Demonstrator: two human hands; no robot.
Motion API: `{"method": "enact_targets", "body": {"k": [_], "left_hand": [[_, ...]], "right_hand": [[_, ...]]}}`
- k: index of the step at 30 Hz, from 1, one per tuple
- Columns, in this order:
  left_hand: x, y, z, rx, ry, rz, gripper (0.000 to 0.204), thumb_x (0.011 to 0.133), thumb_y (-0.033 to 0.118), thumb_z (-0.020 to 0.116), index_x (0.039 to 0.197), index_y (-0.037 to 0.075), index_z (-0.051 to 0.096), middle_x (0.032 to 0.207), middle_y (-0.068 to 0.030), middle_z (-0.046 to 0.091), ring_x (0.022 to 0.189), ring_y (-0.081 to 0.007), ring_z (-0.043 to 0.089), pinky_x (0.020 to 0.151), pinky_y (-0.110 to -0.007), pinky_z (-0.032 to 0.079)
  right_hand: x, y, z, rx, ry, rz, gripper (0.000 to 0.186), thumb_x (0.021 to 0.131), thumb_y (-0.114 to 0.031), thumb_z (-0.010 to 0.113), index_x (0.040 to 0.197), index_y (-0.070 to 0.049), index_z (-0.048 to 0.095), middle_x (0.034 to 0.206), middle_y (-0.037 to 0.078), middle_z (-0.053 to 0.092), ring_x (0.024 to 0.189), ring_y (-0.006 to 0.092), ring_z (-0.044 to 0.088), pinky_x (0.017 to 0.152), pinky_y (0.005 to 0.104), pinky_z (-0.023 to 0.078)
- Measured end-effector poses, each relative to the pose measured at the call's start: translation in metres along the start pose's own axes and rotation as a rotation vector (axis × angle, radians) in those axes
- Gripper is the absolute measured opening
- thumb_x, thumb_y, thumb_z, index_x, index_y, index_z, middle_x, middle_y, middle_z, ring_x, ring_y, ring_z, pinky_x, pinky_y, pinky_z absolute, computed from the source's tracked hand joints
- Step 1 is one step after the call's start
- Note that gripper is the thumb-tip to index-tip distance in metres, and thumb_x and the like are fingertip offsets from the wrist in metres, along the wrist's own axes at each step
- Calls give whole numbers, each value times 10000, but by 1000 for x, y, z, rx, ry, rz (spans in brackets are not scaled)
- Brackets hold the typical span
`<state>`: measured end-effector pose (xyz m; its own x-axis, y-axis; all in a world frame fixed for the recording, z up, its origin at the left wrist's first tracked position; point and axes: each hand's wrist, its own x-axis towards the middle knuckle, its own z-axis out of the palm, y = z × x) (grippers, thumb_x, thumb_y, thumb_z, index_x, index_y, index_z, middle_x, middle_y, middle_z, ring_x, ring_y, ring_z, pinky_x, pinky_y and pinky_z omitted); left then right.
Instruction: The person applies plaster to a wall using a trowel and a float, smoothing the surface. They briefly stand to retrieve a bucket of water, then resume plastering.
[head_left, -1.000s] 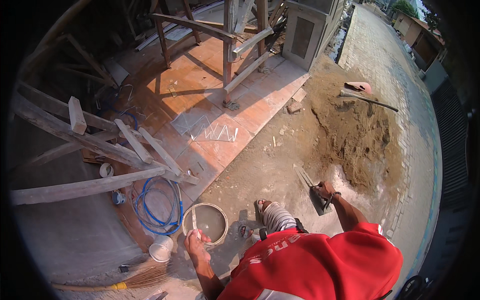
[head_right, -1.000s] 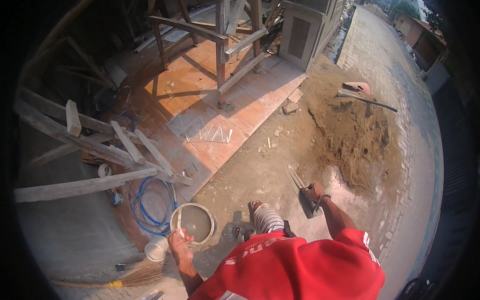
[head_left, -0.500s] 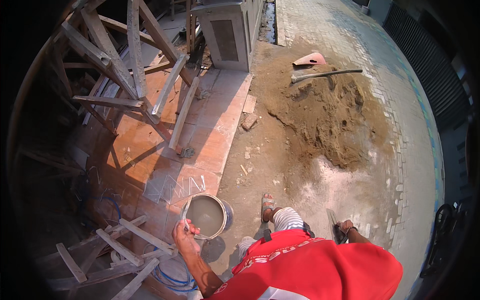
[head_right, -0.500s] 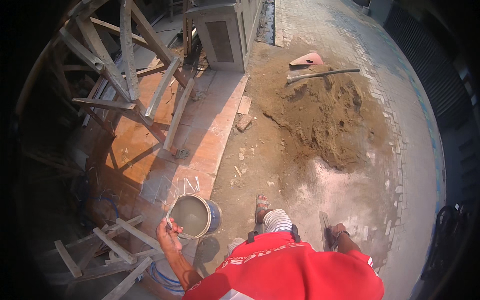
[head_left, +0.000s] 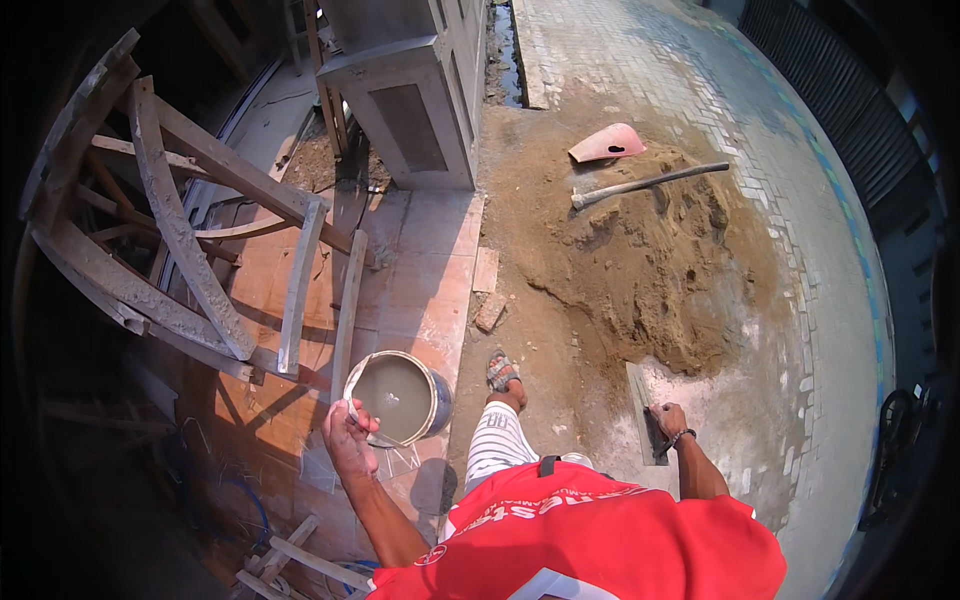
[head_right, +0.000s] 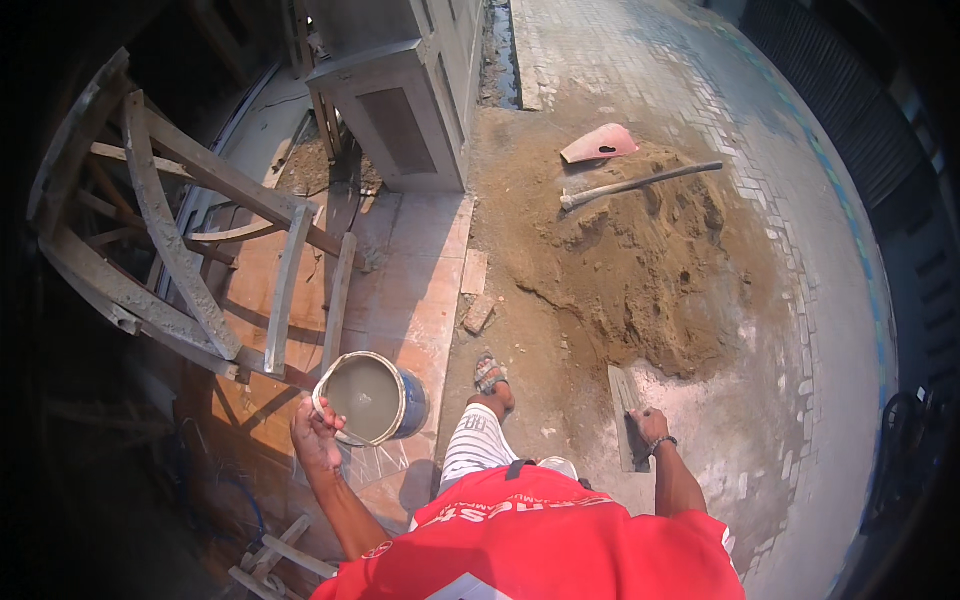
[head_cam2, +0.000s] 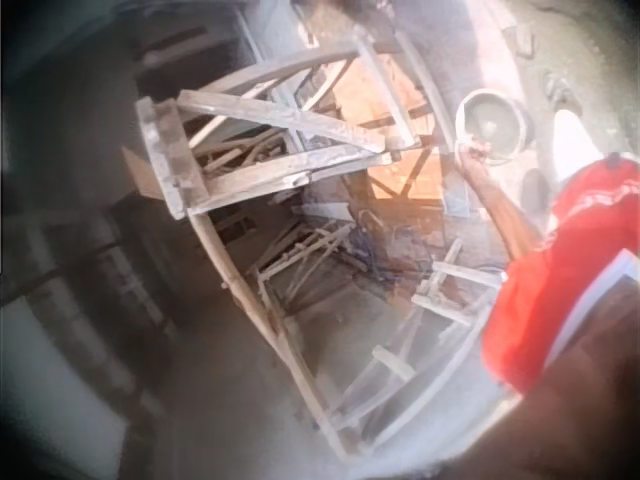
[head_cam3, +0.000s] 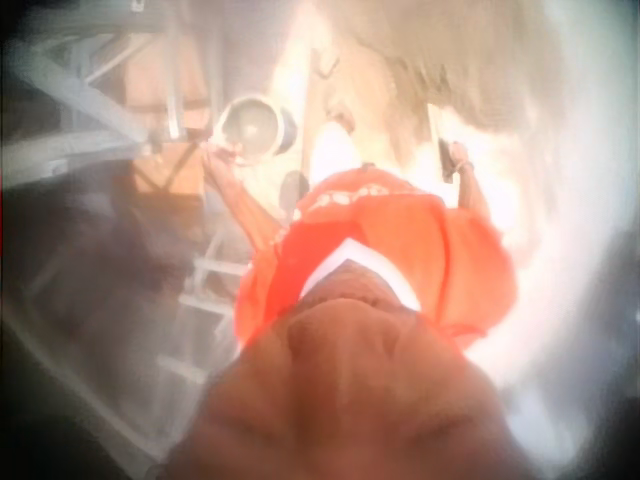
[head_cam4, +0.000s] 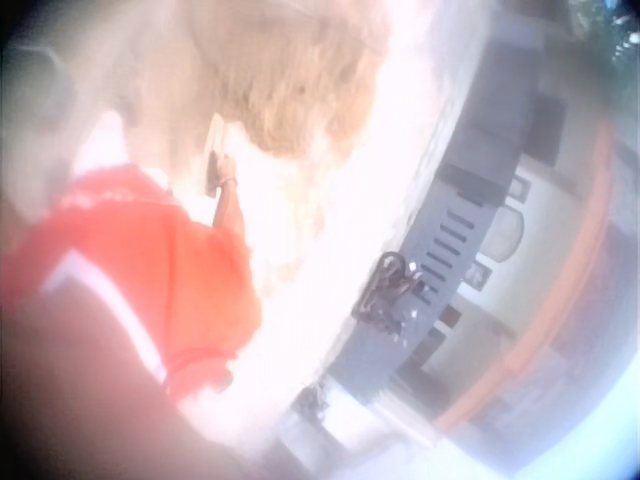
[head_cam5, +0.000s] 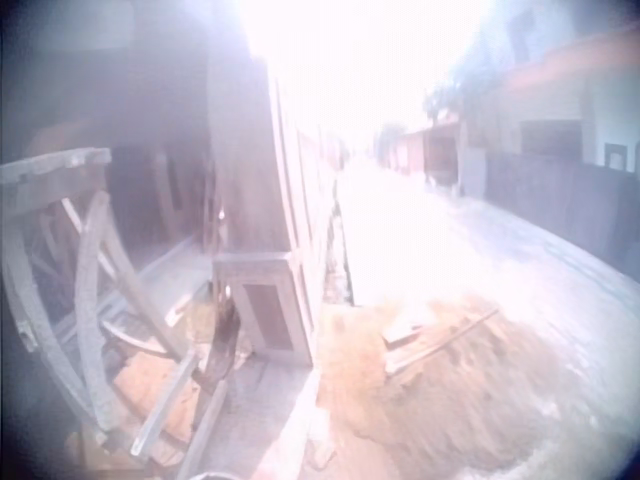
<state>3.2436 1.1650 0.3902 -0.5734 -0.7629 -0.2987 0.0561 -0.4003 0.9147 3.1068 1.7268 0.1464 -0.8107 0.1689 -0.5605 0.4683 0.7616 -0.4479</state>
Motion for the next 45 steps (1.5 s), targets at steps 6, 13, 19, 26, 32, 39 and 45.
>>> {"method": "enact_targets", "body": {"k": [6,13,19,26,32,39,45], "left_hand": [[115,24,80,82,-41,-145,230,890,244,579,865,16,583,613,-50,505,553,-145,500,551,-296,468],[250,62,169,59,-103,-162,237,890,252,585,867,17,590,622,-58,518,570,-152,514,571,-300,469],[359,84,245,-18,-54,-78,234,900,249,574,885,16,581,605,-36,481,525,-142,469,567,-292,448],[461,132,312,-52,300,22,217,906,238,569,857,26,577,584,-8,443,489,-121,415,522,-302,418],[544,183,351,-107,395,93,191,907,224,565,849,42,560,641,-14,466,528,-115,420,555,-296,422],[632,243,350,-145,487,181,186,922,199,549,858,25,562,608,-5,436,533,-117,415,582,-282,417],[696,273,314,-106,487,116,193,926,199,550,869,16,570,614,-4,448,537,-115,416,590,-285,412]], "right_hand": [[37,-3,-2,-252,-41,308,606,775,-469,728,937,111,669,973,316,665,953,401,665,853,435,516],[98,-105,-5,-11,-3,303,609,820,-499,660,826,109,671,777,262,677,701,316,668,679,416,503],[224,-168,-10,-471,-211,-89,597,878,-542,529,974,25,691,954,272,675,898,422,660,863,431,494],[372,-327,-42,-315,-91,167,458,868,-453,618,971,-17,709,878,214,698,811,264,703,690,406,548],[485,-493,-122,-204,-405,255,387,871,-423,631,945,-53,716,757,171,673,652,243,675,565,400,532],[511,-713,-123,-180,-380,178,319,898,-358,606,783,-61,628,569,46,472,434,197,467,402,357,417],[490,-818,-60,-258,-363,147,328,865,-386,662,794,-66,642,560,62,522,423,217,519,396,366,437]]}}
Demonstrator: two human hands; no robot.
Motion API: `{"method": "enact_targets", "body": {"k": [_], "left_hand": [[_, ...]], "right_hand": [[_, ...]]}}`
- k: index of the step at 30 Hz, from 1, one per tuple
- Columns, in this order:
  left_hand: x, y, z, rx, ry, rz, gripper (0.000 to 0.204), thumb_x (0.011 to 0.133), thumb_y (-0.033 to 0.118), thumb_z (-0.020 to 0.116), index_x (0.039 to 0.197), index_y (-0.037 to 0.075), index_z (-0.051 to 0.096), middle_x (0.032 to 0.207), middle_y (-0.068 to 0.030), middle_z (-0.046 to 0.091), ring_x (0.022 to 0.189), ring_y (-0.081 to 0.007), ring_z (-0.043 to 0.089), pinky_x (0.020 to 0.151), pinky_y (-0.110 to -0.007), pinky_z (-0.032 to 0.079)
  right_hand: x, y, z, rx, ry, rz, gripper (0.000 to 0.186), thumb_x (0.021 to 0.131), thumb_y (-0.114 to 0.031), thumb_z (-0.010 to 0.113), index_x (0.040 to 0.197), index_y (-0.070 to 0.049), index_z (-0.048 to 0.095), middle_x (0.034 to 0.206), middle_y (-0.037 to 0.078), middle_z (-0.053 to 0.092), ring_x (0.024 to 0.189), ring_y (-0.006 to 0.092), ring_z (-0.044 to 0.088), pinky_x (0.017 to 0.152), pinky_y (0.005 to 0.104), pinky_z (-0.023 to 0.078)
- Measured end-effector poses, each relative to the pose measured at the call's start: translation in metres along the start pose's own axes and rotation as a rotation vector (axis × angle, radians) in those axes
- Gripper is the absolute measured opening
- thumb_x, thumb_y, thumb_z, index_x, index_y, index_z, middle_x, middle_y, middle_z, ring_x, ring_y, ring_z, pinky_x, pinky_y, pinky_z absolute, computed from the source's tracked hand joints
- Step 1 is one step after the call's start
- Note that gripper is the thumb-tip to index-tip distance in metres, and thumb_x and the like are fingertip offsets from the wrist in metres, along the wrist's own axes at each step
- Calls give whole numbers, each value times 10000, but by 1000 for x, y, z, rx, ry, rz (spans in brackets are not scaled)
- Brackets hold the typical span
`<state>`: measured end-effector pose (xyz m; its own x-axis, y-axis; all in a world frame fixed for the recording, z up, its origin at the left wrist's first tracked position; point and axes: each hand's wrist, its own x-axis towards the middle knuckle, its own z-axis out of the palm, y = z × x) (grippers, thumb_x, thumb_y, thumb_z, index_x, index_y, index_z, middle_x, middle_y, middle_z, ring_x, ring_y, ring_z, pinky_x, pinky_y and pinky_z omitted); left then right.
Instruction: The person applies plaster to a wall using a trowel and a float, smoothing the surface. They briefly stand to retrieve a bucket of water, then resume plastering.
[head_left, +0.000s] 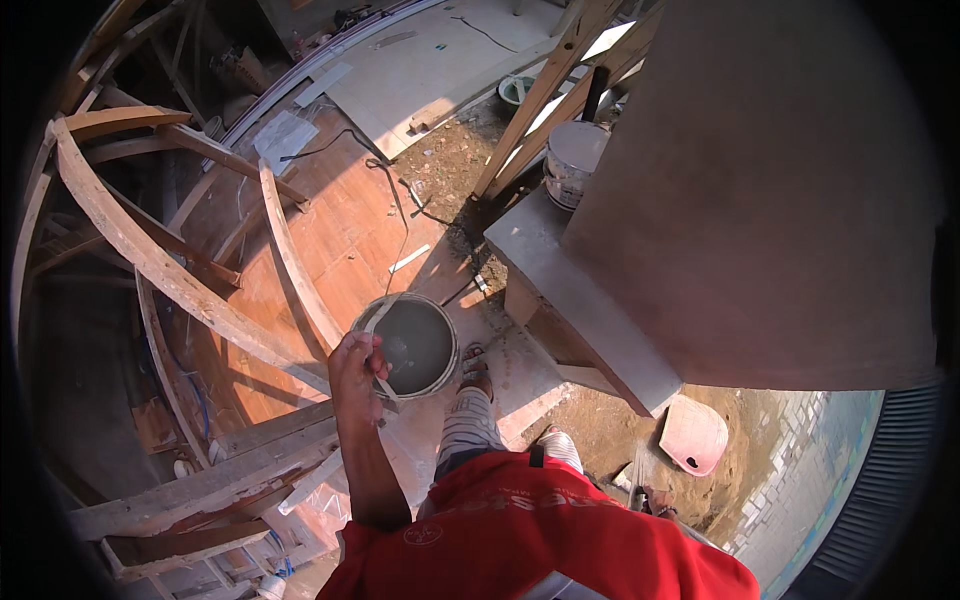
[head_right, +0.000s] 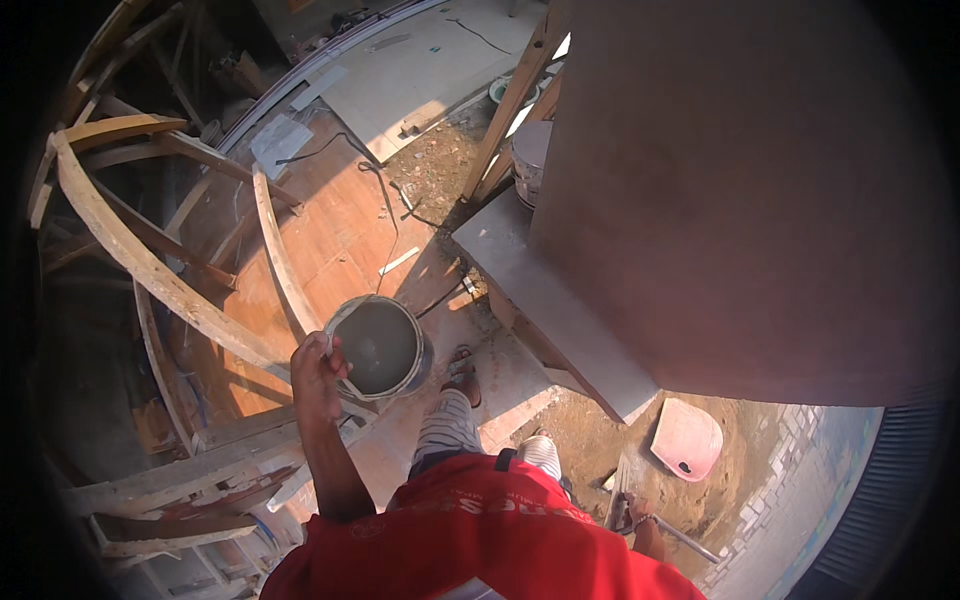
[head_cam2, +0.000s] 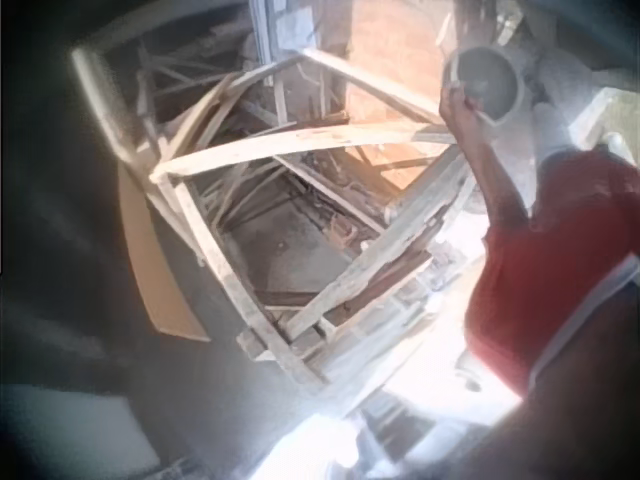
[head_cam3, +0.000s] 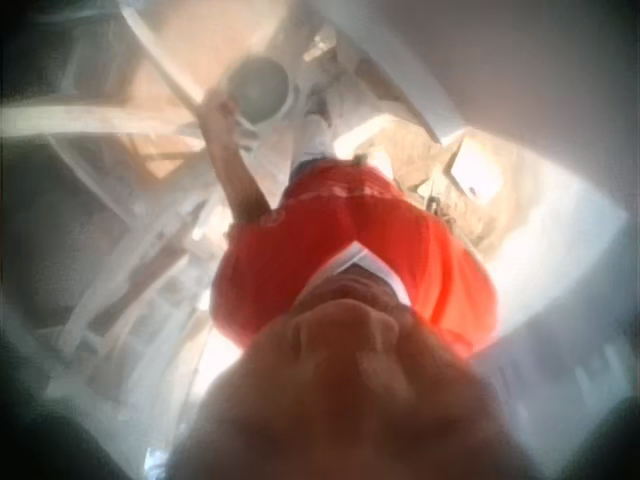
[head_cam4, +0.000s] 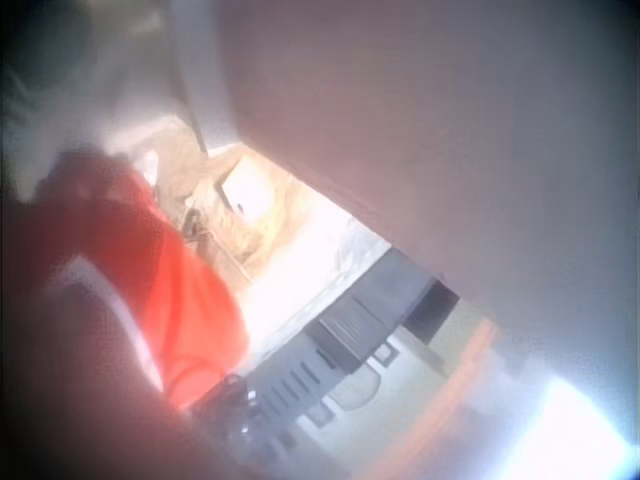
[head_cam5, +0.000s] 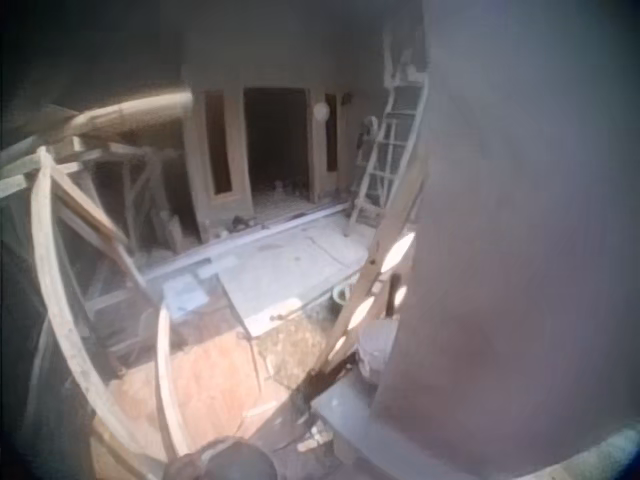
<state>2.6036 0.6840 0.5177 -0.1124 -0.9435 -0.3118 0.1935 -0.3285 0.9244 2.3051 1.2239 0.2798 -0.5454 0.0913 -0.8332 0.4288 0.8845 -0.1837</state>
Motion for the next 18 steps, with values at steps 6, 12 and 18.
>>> {"method": "enact_targets", "body": {"k": [6,12,18], "left_hand": [[73,14,-10,52,-30,-119,206,930,208,555,886,8,573,633,-13,452,575,-119,432,608,-279,411],[138,43,-21,71,66,-117,218,921,227,549,916,11,575,650,-24,458,592,-130,449,637,-281,420],[209,62,-36,65,41,-79,265,941,278,516,917,22,578,644,-31,457,591,-156,460,660,-303,417]], "right_hand": [[14,-34,55,-3,-140,169,366,879,-401,656,854,-36,668,587,75,559,460,203,575,411,348,457],[-6,-99,93,-50,-272,74,379,899,-397,629,771,-40,624,541,49,526,435,171,535,402,331,421],[-39,-141,118,-82,-296,-36,374,885,-376,645,731,-38,595,506,39,495,390,172,479,380,338,378]]}}
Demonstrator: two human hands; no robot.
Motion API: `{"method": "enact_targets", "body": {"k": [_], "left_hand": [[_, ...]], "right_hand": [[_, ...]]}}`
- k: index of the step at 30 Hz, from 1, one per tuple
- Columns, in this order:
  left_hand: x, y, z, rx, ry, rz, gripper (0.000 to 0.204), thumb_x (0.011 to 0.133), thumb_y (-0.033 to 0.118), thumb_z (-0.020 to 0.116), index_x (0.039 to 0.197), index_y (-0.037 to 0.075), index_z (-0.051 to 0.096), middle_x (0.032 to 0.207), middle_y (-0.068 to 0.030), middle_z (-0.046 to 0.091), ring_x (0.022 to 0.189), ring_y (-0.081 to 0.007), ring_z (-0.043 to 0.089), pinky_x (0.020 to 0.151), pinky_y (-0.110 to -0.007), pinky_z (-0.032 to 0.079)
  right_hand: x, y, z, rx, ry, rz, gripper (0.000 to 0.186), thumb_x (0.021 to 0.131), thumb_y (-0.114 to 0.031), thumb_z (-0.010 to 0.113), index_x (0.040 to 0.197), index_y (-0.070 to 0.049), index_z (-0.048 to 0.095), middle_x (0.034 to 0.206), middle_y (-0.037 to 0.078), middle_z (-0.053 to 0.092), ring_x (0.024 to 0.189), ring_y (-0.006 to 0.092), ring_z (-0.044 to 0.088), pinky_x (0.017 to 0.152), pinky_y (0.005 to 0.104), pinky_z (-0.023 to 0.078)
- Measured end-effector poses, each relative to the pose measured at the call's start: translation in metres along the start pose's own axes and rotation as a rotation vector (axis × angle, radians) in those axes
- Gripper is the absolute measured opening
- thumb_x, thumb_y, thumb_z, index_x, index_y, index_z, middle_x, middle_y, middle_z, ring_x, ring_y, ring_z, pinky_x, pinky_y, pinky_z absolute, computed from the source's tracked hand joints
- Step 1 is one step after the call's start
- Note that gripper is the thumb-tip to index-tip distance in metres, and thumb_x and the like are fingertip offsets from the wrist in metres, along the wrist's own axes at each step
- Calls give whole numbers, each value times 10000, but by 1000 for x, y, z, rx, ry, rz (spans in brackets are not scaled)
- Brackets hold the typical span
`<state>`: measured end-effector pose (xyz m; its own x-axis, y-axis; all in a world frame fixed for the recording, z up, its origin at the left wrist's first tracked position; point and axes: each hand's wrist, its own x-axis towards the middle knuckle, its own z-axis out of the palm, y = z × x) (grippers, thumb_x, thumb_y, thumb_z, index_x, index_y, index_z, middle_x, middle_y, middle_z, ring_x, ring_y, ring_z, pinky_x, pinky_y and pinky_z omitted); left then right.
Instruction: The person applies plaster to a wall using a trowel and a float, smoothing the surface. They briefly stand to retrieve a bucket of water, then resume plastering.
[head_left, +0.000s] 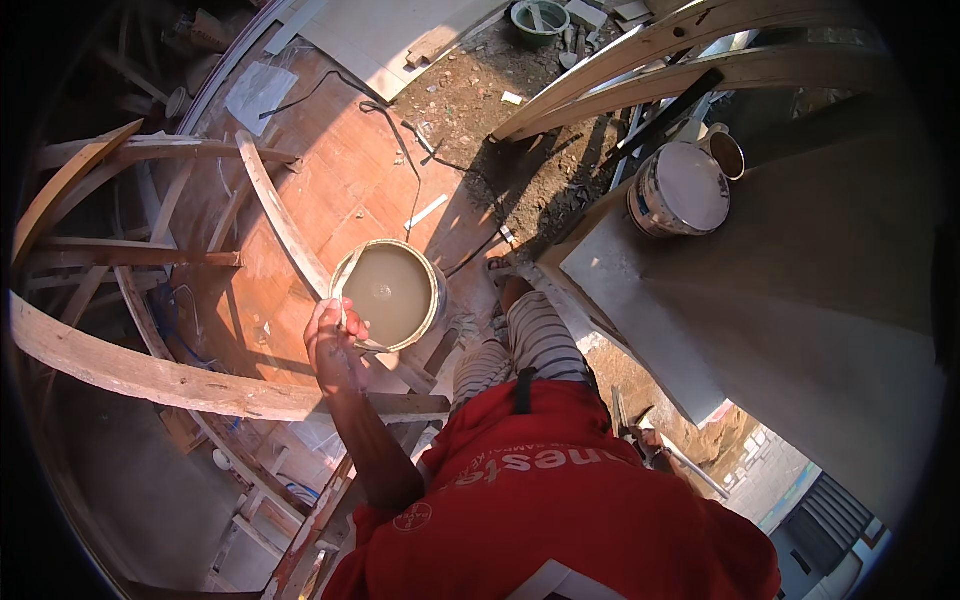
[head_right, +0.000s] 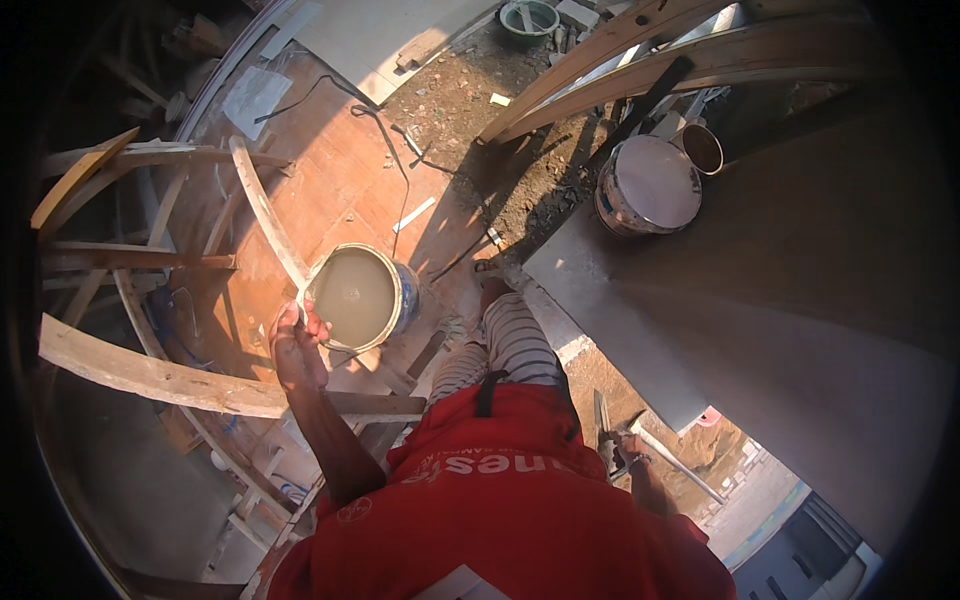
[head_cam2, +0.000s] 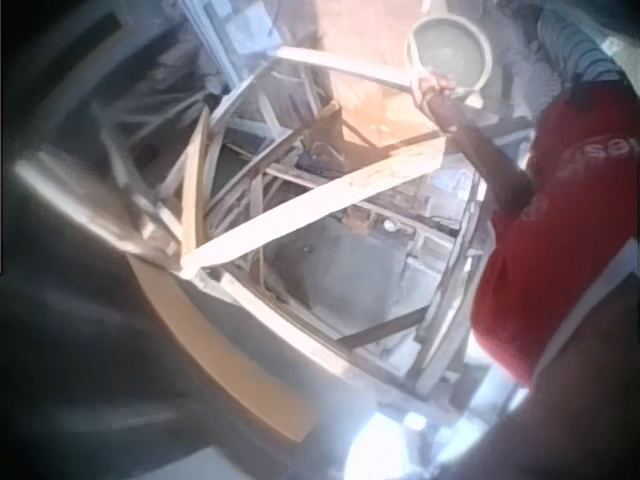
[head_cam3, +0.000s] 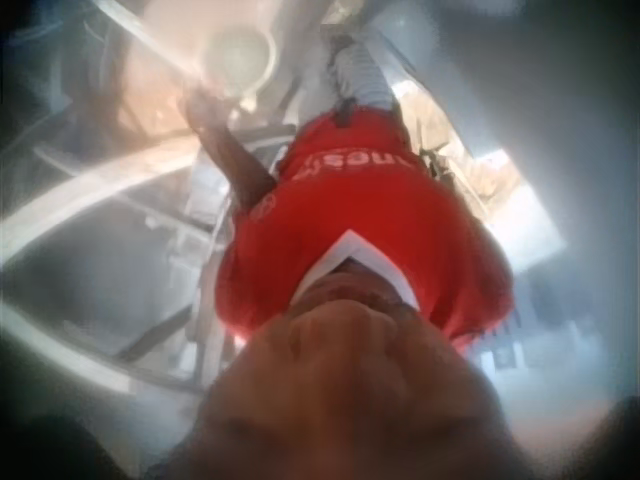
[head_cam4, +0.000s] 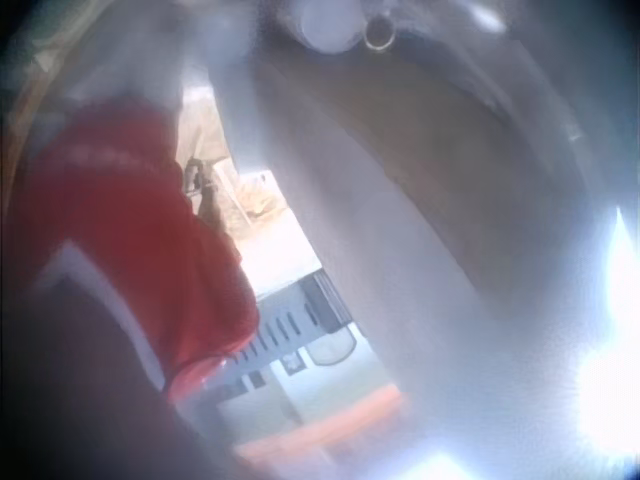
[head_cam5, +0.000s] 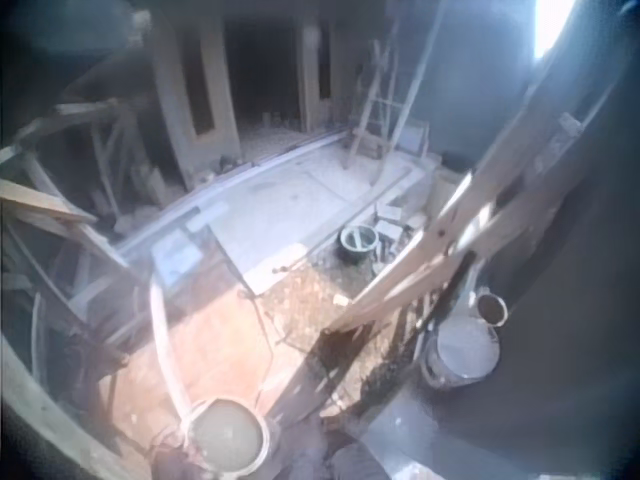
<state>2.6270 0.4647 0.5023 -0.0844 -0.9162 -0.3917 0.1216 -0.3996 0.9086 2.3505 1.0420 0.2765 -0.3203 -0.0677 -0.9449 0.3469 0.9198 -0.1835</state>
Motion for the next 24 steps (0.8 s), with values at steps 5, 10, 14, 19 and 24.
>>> {"method": "enact_targets", "body": {"k": [5,10,14,19,24], "left_hand": [[64,16,10,-43,33,40,261,911,259,569,911,-2,585,685,-30,482,620,-136,457,615,-272,399],[120,39,6,-84,190,22,207,921,223,571,920,16,580,758,-41,549,639,-131,472,668,-315,429],[171,40,2,-95,135,29,158,918,210,576,921,52,569,849,-46,599,653,-132,480,702,-353,445],[235,88,35,-64,90,51,165,919,207,569,884,46,561,847,-45,592,645,-132,472,684,-324,435],[307,134,58,23,57,63,168,909,240,582,888,77,545,869,-46,617,637,-131,491,661,-341,448]], "right_hand": [[23,-2,44,41,13,39,408,851,-406,666,718,-24,613,527,48,527,426,183,531,410,347,416],[85,37,68,-694,144,-257,271,838,-294,650,997,-75,659,669,155,660,630,273,676,592,403,525],[37,-19,99,-731,77,-475,287,820,-170,608,1096,-241,645,689,140,669,640,309,674,598,419,538],[19,-56,154,-697,102,-449,207,836,-203,615,1036,-170,658,670,153,657,612,295,666,580,414,532],[11,-112,224,-573,130,-386,192,850,-231,618,998,-119,666,658,161,649,589,282,657,563,408,524]]}}
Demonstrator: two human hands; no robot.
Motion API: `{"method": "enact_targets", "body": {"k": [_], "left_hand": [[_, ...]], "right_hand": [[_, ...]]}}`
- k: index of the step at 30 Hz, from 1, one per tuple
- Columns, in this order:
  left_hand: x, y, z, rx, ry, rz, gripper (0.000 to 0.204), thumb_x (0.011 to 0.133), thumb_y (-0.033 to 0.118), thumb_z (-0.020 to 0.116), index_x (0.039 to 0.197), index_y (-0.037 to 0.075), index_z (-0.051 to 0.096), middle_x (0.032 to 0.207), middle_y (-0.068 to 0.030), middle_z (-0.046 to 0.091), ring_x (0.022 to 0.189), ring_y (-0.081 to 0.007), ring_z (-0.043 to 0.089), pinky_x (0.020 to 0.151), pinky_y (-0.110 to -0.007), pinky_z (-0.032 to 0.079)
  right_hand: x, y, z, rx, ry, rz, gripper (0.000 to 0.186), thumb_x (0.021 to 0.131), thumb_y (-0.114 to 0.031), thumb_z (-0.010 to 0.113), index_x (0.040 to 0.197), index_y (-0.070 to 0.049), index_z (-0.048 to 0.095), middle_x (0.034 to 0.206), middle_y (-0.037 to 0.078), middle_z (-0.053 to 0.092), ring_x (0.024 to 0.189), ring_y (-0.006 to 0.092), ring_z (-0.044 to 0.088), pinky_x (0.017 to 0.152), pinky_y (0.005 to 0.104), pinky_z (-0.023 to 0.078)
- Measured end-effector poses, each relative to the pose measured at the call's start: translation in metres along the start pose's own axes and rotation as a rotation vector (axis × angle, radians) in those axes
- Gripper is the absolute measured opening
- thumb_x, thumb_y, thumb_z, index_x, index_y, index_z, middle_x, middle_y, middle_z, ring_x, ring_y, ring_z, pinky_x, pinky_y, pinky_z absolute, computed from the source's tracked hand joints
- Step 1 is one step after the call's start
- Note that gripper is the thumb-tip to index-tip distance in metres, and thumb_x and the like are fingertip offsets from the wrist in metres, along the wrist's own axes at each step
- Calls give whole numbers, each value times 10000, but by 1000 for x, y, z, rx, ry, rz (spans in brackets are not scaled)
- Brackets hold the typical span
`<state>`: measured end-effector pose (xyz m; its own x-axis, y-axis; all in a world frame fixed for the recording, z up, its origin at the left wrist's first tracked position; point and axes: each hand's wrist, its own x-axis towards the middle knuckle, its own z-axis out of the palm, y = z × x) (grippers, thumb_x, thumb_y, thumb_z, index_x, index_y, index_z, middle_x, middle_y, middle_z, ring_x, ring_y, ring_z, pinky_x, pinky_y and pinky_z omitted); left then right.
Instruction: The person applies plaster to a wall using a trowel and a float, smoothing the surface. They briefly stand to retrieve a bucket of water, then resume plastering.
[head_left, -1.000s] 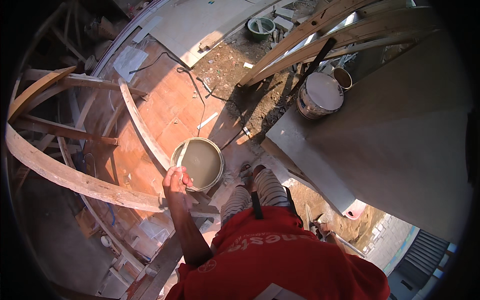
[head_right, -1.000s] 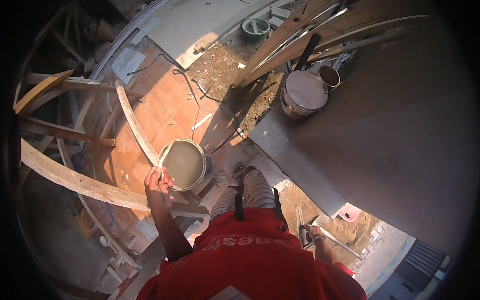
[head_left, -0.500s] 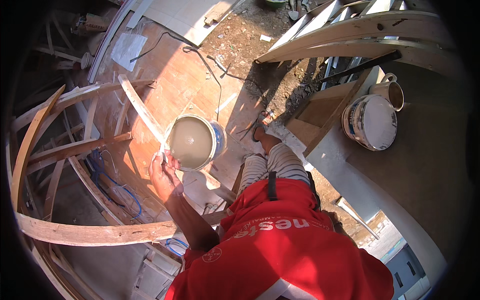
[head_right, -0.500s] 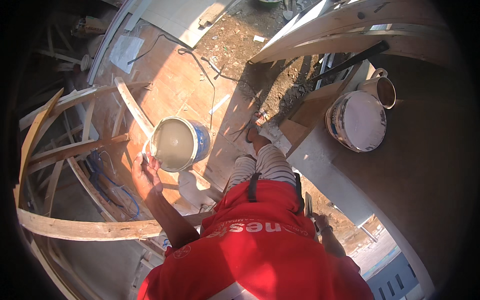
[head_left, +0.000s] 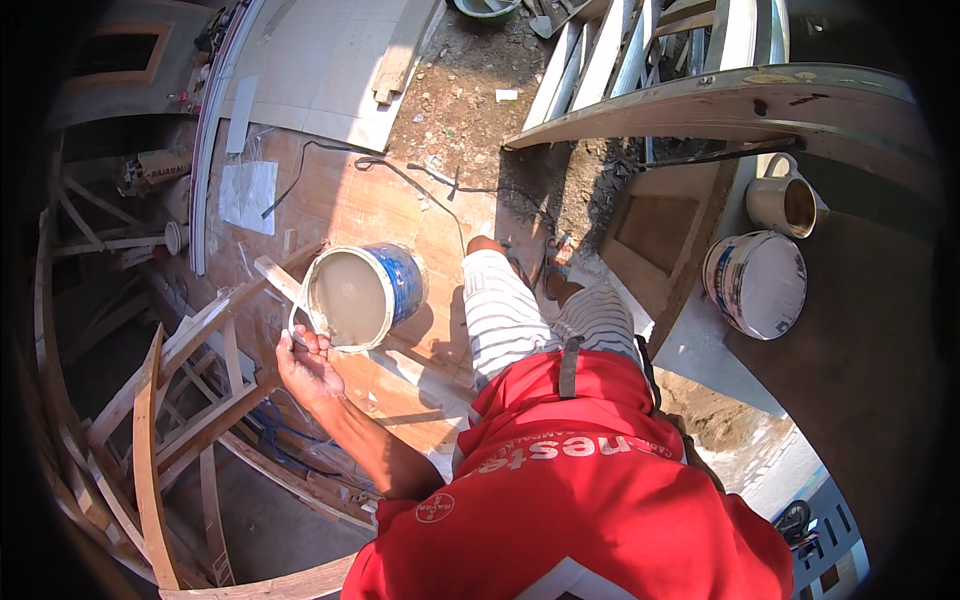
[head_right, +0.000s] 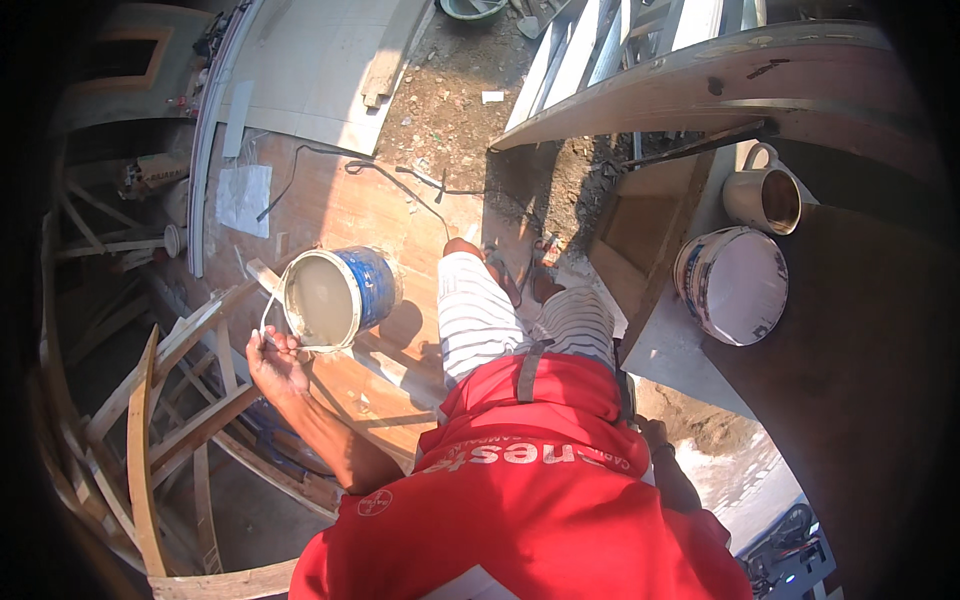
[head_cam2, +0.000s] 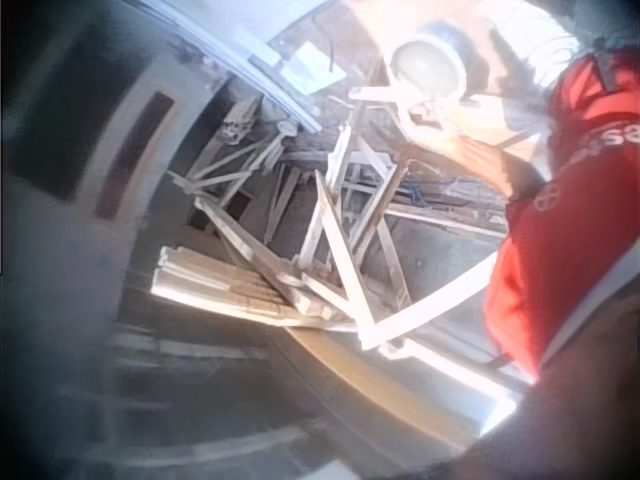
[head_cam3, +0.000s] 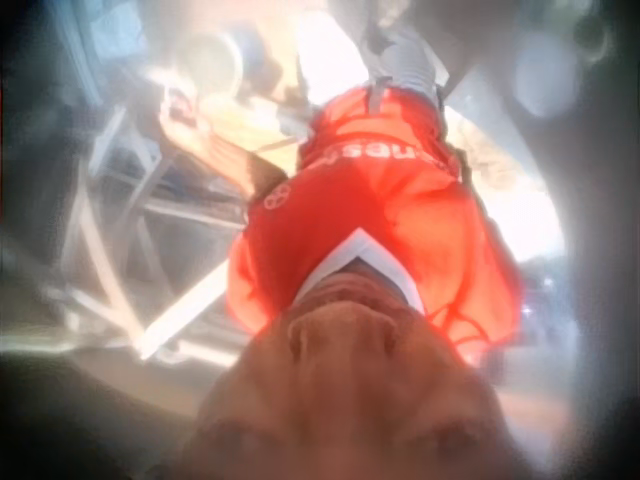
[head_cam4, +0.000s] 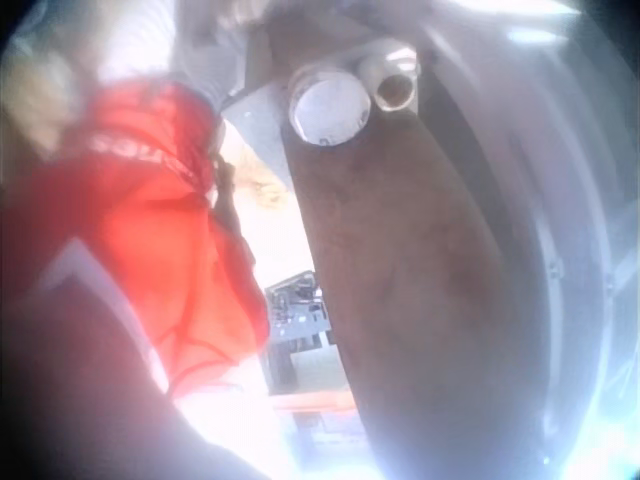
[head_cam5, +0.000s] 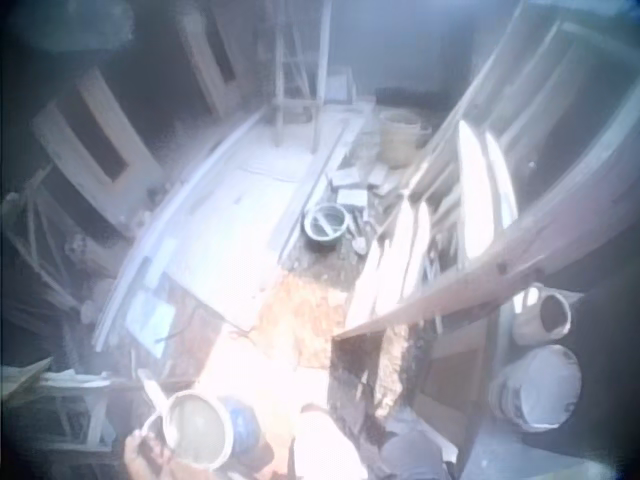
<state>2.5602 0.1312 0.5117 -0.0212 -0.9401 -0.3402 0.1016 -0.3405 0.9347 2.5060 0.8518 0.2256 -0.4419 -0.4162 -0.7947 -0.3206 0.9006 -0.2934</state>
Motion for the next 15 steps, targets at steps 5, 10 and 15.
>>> {"method": "enact_targets", "body": {"k": [5,10,15], "left_hand": [[76,22,21,28,-80,-36,162,917,226,576,882,70,544,856,-48,614,632,-141,494,672,-353,463],[150,18,42,61,-184,-156,141,903,177,569,889,37,575,813,-48,597,654,-156,518,706,-365,486],[223,17,70,138,-283,-243,147,912,156,558,895,11,574,803,-64,568,673,-163,522,693,-343,478]], "right_hand": [[58,-106,-25,300,-24,255,236,866,-271,616,986,-76,670,659,158,645,557,257,636,532,392,503],[132,-219,-82,578,-100,514,300,882,-311,613,975,-32,673,660,155,641,525,232,615,501,376,481],[137,-316,-119,819,-190,741,373,898,-350,610,963,11,677,661,152,637,493,207,595,471,360,460]]}}
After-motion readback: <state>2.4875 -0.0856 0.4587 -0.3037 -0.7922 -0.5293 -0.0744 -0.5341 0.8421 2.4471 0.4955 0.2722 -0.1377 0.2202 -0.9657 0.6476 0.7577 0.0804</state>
